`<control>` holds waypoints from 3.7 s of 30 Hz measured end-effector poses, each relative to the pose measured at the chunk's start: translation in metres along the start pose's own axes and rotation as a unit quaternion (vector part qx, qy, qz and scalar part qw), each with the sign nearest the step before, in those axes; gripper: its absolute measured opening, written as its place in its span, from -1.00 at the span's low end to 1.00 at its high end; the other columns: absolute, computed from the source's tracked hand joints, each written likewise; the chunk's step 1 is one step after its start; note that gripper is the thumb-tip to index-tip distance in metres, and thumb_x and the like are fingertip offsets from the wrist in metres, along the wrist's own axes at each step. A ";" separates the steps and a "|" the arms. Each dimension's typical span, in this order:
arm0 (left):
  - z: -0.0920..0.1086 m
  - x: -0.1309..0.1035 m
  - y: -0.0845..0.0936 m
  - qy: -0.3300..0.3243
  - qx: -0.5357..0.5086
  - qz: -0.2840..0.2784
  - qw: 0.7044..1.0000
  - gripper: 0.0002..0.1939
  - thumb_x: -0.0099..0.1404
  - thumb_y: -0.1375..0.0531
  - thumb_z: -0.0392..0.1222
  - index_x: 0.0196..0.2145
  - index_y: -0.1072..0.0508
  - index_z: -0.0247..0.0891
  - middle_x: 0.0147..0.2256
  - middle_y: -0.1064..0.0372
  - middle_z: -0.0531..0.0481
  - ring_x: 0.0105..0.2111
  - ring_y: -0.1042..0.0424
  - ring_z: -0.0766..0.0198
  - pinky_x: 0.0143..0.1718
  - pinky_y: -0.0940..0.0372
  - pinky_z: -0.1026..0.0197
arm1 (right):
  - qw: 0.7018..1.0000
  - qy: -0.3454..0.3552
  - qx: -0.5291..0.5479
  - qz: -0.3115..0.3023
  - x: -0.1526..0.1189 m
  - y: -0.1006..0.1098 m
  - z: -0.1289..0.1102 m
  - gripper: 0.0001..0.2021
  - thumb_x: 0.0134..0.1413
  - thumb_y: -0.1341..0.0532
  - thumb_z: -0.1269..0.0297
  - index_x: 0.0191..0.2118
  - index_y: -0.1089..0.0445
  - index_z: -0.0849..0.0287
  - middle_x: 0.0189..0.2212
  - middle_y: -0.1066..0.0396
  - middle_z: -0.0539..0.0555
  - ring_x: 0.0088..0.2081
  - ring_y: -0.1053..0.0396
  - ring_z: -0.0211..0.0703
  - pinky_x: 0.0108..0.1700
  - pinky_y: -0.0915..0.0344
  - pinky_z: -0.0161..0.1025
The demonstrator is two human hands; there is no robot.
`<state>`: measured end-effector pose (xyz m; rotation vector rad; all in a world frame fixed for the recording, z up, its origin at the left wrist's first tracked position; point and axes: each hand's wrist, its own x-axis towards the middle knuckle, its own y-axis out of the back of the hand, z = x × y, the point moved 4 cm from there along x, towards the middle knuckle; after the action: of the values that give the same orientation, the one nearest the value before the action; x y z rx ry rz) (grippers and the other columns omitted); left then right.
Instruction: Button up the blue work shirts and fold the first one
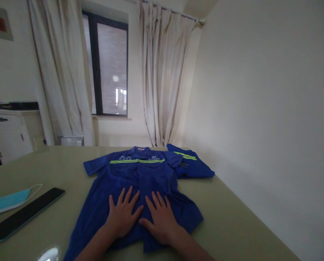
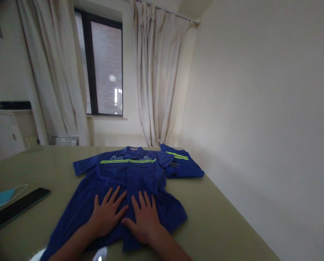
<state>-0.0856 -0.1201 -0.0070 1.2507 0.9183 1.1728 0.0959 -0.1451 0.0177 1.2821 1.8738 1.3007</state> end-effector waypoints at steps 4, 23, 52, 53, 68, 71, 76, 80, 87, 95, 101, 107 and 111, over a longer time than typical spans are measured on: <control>-0.029 0.037 0.008 -0.001 -0.007 0.047 0.999 -0.48 0.49 0.07 -0.06 0.35 -0.23 0.01 0.39 -0.09 -0.04 0.39 -0.04 -0.11 0.32 0.13 -0.45 | 1.000 -0.004 0.022 0.018 0.039 -0.012 0.003 -0.29 0.28 -0.11 -0.22 0.42 -0.08 -0.01 0.44 0.05 0.21 0.44 0.11 0.26 0.34 0.08 0.33; -0.008 0.002 0.033 -0.201 -0.193 0.034 0.960 -0.65 0.36 -0.11 -0.27 0.03 -0.52 -0.06 -0.01 -0.46 -0.06 0.02 -0.39 0.12 0.18 -0.20 0.00 | 0.975 0.139 0.166 -0.046 0.008 0.021 0.007 -0.87 0.11 -0.38 0.31 -0.20 -0.48 0.10 0.00 -0.41 0.05 0.05 -0.35 -0.12 0.11 -0.21 -0.25; 0.006 -0.001 0.029 -0.157 -0.269 -0.047 0.949 -0.95 0.27 -0.21 -0.22 -0.30 -0.49 -0.16 -0.24 -0.45 0.05 -0.18 -0.36 0.22 -0.08 -0.21 0.19 | 0.977 0.170 0.116 -0.060 -0.005 0.023 -0.007 -0.69 -0.02 -0.39 0.33 -0.10 -0.46 0.09 0.01 -0.45 0.07 0.03 -0.39 -0.06 0.11 -0.24 -0.26; 0.005 -0.002 0.028 -0.166 -0.274 -0.055 0.946 -0.92 0.26 -0.22 -0.23 -0.27 -0.50 -0.15 -0.21 -0.46 0.06 -0.15 -0.36 0.22 -0.07 -0.20 0.19 | 0.977 0.170 0.119 -0.053 -0.005 0.023 -0.008 -0.75 0.01 -0.35 0.37 -0.13 -0.47 0.10 -0.03 -0.46 0.07 0.01 -0.39 -0.07 0.08 -0.24 -0.26; 0.024 -0.007 0.023 -0.205 -0.200 0.032 0.957 -0.82 0.41 -0.08 -0.34 -0.23 -0.45 -0.13 -0.22 -0.48 0.02 -0.20 -0.42 0.18 -0.09 -0.26 0.15 | 0.982 0.057 0.160 0.084 0.008 0.009 0.004 -0.66 0.08 -0.30 0.41 -0.01 -0.34 0.08 -0.18 -0.50 0.04 -0.15 -0.46 -0.08 -0.08 -0.29 -0.25; 0.024 -0.008 0.026 -0.202 -0.209 0.054 0.955 -0.81 0.46 -0.03 -0.30 -0.22 -0.43 -0.14 -0.24 -0.46 0.01 -0.23 -0.43 0.22 -0.14 -0.30 0.20 | 0.963 0.025 0.217 0.157 0.007 0.019 0.004 -0.87 0.23 -0.24 0.27 -0.11 -0.38 0.11 -0.30 -0.49 0.02 -0.27 -0.45 -0.14 -0.18 -0.28 -0.29; 0.025 -0.010 0.030 -0.206 -0.205 0.069 0.954 -0.67 0.36 0.00 -0.42 -0.18 -0.48 -0.09 -0.20 -0.43 0.02 -0.22 -0.43 0.25 -0.17 -0.33 0.25 | 0.918 -0.027 0.336 0.211 0.013 0.032 0.016 -0.73 0.27 -0.23 0.04 -0.32 -0.45 0.14 -0.38 -0.45 0.02 -0.29 -0.39 -0.14 -0.20 -0.27 -0.28; 0.023 -0.009 0.023 -0.189 -0.248 0.065 0.948 -0.67 0.41 -0.01 -0.36 -0.07 -0.48 -0.06 -0.11 -0.42 0.00 -0.16 -0.47 0.24 -0.06 -0.39 0.21 | 0.870 -0.116 0.413 0.242 0.019 0.026 0.035 -0.65 -0.03 -0.42 -0.04 -0.43 -0.42 0.14 -0.50 -0.35 -0.04 -0.40 -0.29 -0.16 -0.35 -0.23 -0.29; 0.019 -0.008 0.020 -0.195 -0.250 0.118 0.941 -0.72 0.44 -0.04 -0.31 -0.02 -0.45 -0.07 -0.05 -0.43 -0.04 -0.08 -0.48 0.23 0.03 -0.41 0.19 | 0.767 -0.162 0.596 0.176 0.023 0.016 0.043 -0.62 -0.16 -0.49 -0.02 -0.42 -0.45 0.19 -0.50 -0.42 -0.05 -0.45 -0.34 -0.22 -0.38 -0.27 -0.31; 0.024 -0.013 0.028 -0.227 -0.159 0.149 0.949 -0.71 0.45 -0.04 -0.32 0.00 -0.46 -0.08 -0.13 -0.51 -0.02 -0.14 -0.50 0.19 0.03 -0.40 0.10 | 0.718 -0.158 0.651 0.187 0.018 0.028 0.045 -0.60 -0.15 -0.47 0.12 -0.18 -0.51 0.20 -0.25 -0.57 0.12 -0.25 -0.52 -0.02 -0.13 -0.45 -0.10; 0.033 -0.015 0.025 -0.274 -0.083 0.161 0.945 -0.81 0.48 -0.08 -0.21 -0.24 -0.49 -0.13 -0.35 -0.50 0.00 -0.35 -0.49 0.19 -0.25 -0.42 0.15 | 0.866 0.012 0.309 0.392 -0.003 0.047 0.027 -0.85 0.24 -0.23 0.24 -0.13 -0.51 0.09 -0.20 -0.51 0.14 -0.10 -0.46 -0.04 0.04 -0.38 -0.09; 0.038 -0.023 0.034 -0.316 -0.116 0.208 0.919 -0.80 0.35 -0.07 -0.42 -0.20 -0.44 -0.21 -0.28 -0.50 -0.03 -0.29 -0.50 0.19 -0.19 -0.45 0.17 | 0.928 0.143 0.268 0.216 0.004 0.021 -0.018 -0.71 0.22 -0.12 0.52 -0.06 -0.49 0.11 -0.17 -0.53 0.09 -0.12 -0.47 -0.14 -0.02 -0.38 -0.24; 0.034 -0.022 0.043 -0.300 -0.150 0.207 0.919 -0.74 0.34 -0.06 -0.44 -0.14 -0.45 -0.18 -0.24 -0.50 -0.03 -0.26 -0.50 0.20 -0.15 -0.46 0.18 | 0.926 0.075 0.327 0.172 0.012 0.020 -0.008 -0.77 0.20 -0.18 0.49 -0.13 -0.52 0.10 -0.22 -0.57 0.02 -0.17 -0.51 -0.17 -0.07 -0.38 -0.29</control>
<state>-0.0636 -0.1515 0.0375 1.4627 0.0111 1.0940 0.0925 -0.1363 0.0408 1.9661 2.3859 0.9691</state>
